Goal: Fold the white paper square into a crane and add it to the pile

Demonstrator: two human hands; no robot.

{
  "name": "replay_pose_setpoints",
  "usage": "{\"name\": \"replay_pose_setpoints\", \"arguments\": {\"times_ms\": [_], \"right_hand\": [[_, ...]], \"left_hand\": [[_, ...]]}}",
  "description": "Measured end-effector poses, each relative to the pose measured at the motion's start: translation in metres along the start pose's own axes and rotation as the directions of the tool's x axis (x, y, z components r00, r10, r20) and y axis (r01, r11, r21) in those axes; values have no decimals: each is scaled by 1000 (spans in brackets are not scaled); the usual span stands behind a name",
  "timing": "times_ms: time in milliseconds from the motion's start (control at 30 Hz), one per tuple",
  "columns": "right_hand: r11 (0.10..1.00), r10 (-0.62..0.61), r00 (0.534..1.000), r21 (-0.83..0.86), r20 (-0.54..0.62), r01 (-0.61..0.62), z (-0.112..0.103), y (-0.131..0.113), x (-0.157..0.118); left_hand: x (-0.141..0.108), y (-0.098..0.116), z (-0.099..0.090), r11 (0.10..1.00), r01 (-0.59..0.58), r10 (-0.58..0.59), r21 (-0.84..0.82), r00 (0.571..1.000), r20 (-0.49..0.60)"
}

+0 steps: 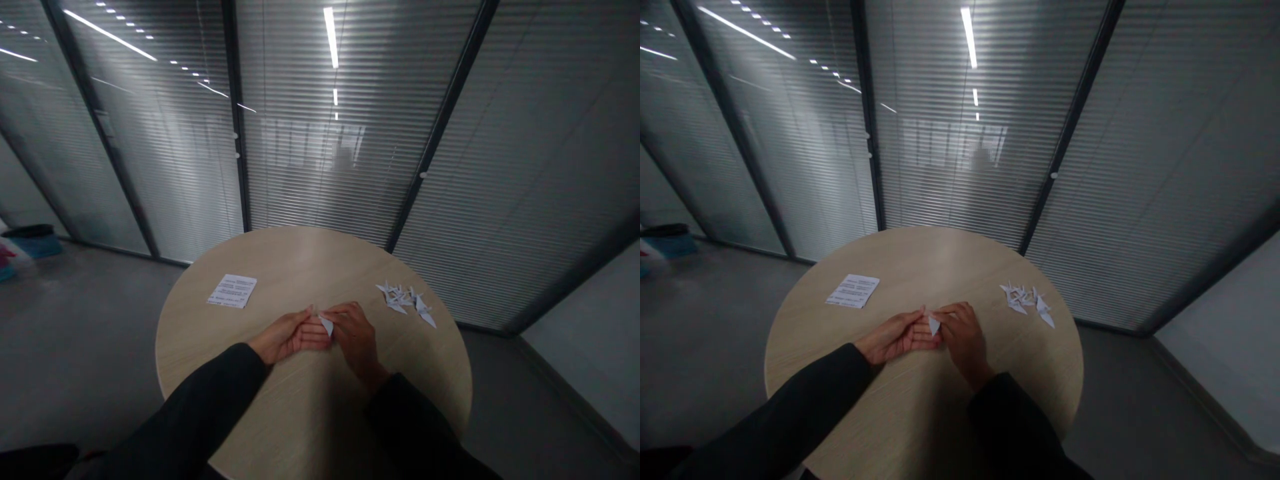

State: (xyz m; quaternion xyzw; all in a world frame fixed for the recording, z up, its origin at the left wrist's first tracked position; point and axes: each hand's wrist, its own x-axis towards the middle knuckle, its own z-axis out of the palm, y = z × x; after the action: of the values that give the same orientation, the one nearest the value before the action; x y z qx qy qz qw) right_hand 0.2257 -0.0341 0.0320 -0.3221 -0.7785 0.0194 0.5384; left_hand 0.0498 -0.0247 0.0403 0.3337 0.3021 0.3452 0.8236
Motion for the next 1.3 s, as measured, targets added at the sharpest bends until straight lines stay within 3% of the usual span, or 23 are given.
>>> {"name": "replay_pose_setpoints", "arguments": {"times_ms": [233,467,633,933,1100,1300], "right_hand": [[973,-194,976,-111,103,205,4,-4,1],[970,-200,964,-106,173,220,2,-5,2],[980,-135,962,-111,236,165,1,-4,1],[993,-79,970,-67,229,96,2,1,0],[995,96,986,9,139,-98,9,3,-2],[946,297,947,99,123,-309,17,6,-4]], "left_hand": [[0,5,-2,990,-132,134,39,989,-65],[-2,10,-3,983,-135,153,121,976,-157],[0,9,-7,977,-156,176,149,975,-134],[2,3,-7,946,-234,258,224,962,-84],[1,2,-4,905,-303,337,299,939,-68],[3,1,-4,879,-340,381,335,922,-63]]}}
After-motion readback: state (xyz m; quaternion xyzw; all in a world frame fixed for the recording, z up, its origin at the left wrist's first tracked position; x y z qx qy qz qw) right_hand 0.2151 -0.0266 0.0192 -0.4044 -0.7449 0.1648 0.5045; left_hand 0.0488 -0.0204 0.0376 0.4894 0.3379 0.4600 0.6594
